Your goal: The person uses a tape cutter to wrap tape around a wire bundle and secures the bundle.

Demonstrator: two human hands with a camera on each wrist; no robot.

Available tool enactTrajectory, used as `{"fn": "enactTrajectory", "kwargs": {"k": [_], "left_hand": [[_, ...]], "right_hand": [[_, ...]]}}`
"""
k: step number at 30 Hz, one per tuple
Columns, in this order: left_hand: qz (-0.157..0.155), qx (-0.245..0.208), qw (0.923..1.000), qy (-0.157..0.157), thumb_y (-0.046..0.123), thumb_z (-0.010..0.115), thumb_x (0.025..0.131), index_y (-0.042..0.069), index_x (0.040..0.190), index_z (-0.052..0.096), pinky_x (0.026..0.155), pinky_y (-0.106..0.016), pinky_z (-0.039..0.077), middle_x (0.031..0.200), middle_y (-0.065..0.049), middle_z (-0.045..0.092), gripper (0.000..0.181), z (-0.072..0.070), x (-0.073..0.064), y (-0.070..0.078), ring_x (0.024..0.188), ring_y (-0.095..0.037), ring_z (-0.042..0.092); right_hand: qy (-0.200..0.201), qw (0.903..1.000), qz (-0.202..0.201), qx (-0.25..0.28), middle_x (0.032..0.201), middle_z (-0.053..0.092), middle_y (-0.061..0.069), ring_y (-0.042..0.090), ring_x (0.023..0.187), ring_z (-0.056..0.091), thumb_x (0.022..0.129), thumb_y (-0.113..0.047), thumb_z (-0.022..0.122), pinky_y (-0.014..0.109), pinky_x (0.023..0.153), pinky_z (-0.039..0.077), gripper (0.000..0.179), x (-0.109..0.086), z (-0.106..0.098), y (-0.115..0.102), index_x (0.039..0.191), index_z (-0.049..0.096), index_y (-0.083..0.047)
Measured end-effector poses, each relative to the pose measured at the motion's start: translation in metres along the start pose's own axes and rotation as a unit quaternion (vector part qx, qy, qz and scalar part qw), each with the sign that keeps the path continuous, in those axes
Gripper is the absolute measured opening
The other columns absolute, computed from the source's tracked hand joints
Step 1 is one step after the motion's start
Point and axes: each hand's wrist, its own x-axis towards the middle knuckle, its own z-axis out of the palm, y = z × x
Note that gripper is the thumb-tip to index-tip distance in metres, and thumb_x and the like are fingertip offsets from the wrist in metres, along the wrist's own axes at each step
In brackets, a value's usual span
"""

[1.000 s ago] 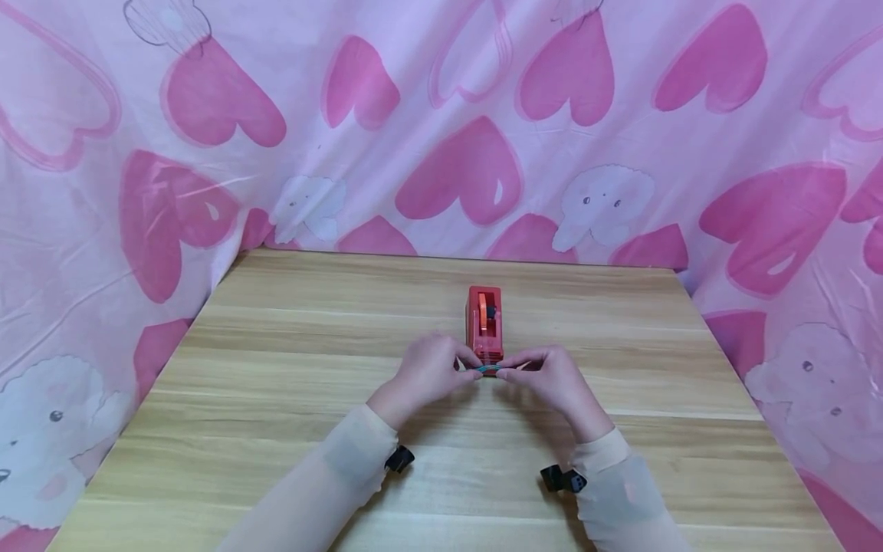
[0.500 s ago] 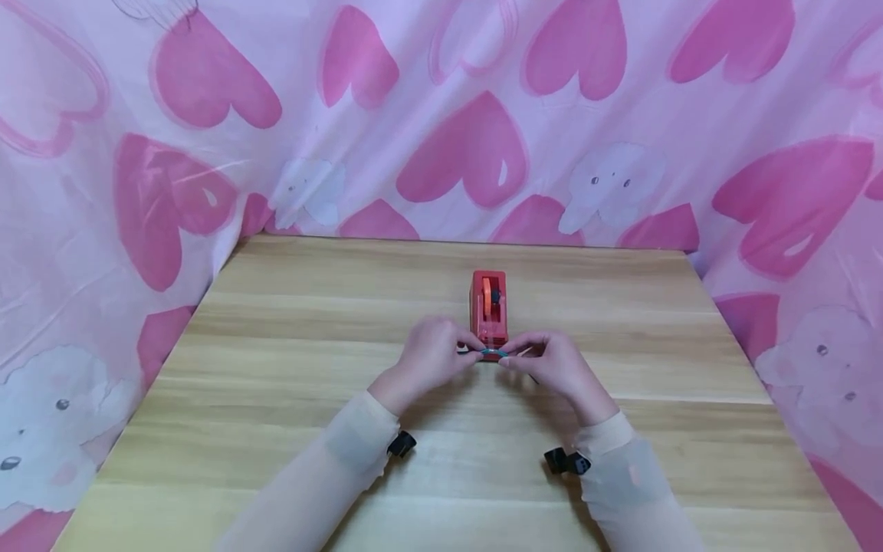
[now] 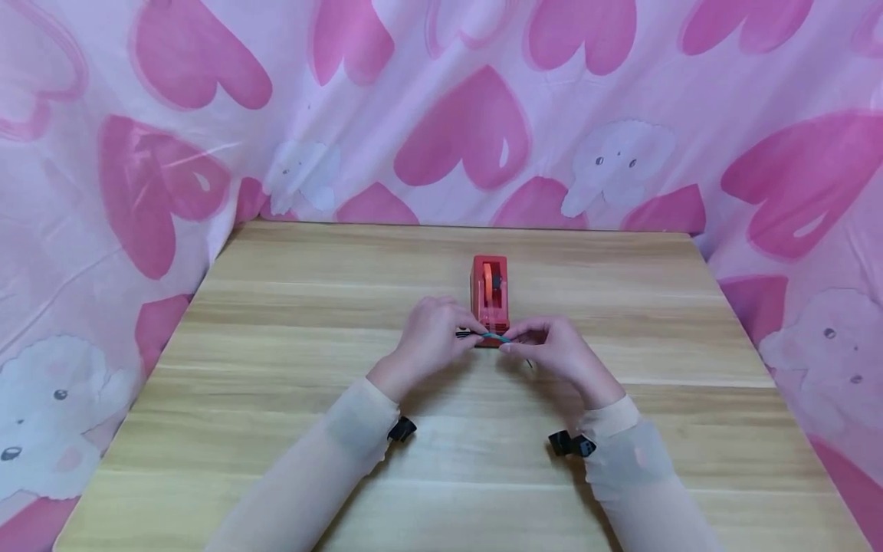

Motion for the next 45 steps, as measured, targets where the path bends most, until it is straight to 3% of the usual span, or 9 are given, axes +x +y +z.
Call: {"fn": "enactTrajectory", "kwargs": {"k": [9,16,22,27,33,39,45], "left_hand": [[0.023,0.026,0.9992,0.019,0.032,0.075,0.082,0.034,0.093,0.077,0.088,-0.033,0.044,0.095,0.015,0.074,0.011,0.002,-0.004,-0.001,0.09,-0.005,0.058],[0.032,0.045,0.998,0.032,0.032,0.076,0.081,0.034,0.093,0.077,0.089,-0.032,0.044,0.096,0.015,0.074,0.012,0.003,-0.002,0.001,0.092,-0.006,0.06],[0.044,0.05,0.9967,0.045,0.03,0.077,0.081,0.034,0.093,0.077,0.087,-0.032,0.044,0.095,0.015,0.074,0.013,0.003,-0.002,0.001,0.092,-0.006,0.06],[0.061,0.051,0.9947,0.065,0.03,0.077,0.08,0.034,0.092,0.078,0.087,-0.031,0.044,0.094,0.015,0.074,0.012,0.003,-0.003,0.0,0.089,-0.005,0.059],[0.066,0.049,0.9936,0.078,0.03,0.078,0.079,0.034,0.09,0.078,0.088,-0.032,0.043,0.093,0.016,0.074,0.012,0.003,-0.003,0.001,0.089,-0.006,0.059],[0.072,0.058,0.9924,0.082,0.03,0.078,0.08,0.034,0.091,0.078,0.09,-0.032,0.042,0.093,0.016,0.073,0.012,0.004,-0.002,0.001,0.09,-0.006,0.058],[0.081,0.072,0.9904,0.086,0.032,0.077,0.081,0.034,0.092,0.077,0.092,-0.033,0.042,0.095,0.016,0.073,0.011,0.006,-0.002,0.001,0.09,-0.006,0.058]], "right_hand": [[-0.041,0.9989,0.002,0.021,0.097,0.072,0.01,0.029,0.091,0.06,0.081,-0.057,0.066,0.033,0.073,0.042,0.039,0.005,0.004,0.009,0.096,0.075,-0.022],[-0.061,0.9962,0.005,0.062,0.099,0.073,0.011,0.028,0.095,0.065,0.091,-0.06,0.05,0.037,0.089,0.037,0.052,0.008,0.003,0.011,0.107,0.073,-0.016],[-0.077,0.9937,0.013,0.08,0.098,0.073,0.007,0.029,0.095,0.065,0.089,-0.059,0.054,0.039,0.095,0.037,0.05,0.011,0.001,0.015,0.104,0.073,-0.015],[-0.099,0.9902,0.006,0.099,0.1,0.072,0.013,0.03,0.095,0.065,0.089,-0.052,0.059,0.039,0.097,0.038,0.047,0.013,0.0,0.018,0.104,0.073,-0.01],[-0.138,0.9834,0.002,0.118,0.097,0.07,0.02,0.023,0.078,0.059,0.092,-0.048,0.057,0.039,0.092,0.038,0.049,0.013,-0.002,0.02,0.11,0.07,-0.005],[-0.14,0.9777,0.014,0.156,0.087,0.07,0.009,0.018,0.075,0.054,0.092,-0.042,0.06,0.034,0.08,0.042,0.046,0.014,-0.003,0.023,0.112,0.068,-0.001],[-0.131,0.9776,0.027,0.163,0.081,0.068,0.0,0.02,0.08,0.053,0.09,-0.041,0.064,0.037,0.085,0.039,0.048,0.015,-0.004,0.022,0.11,0.066,0.003]]}}
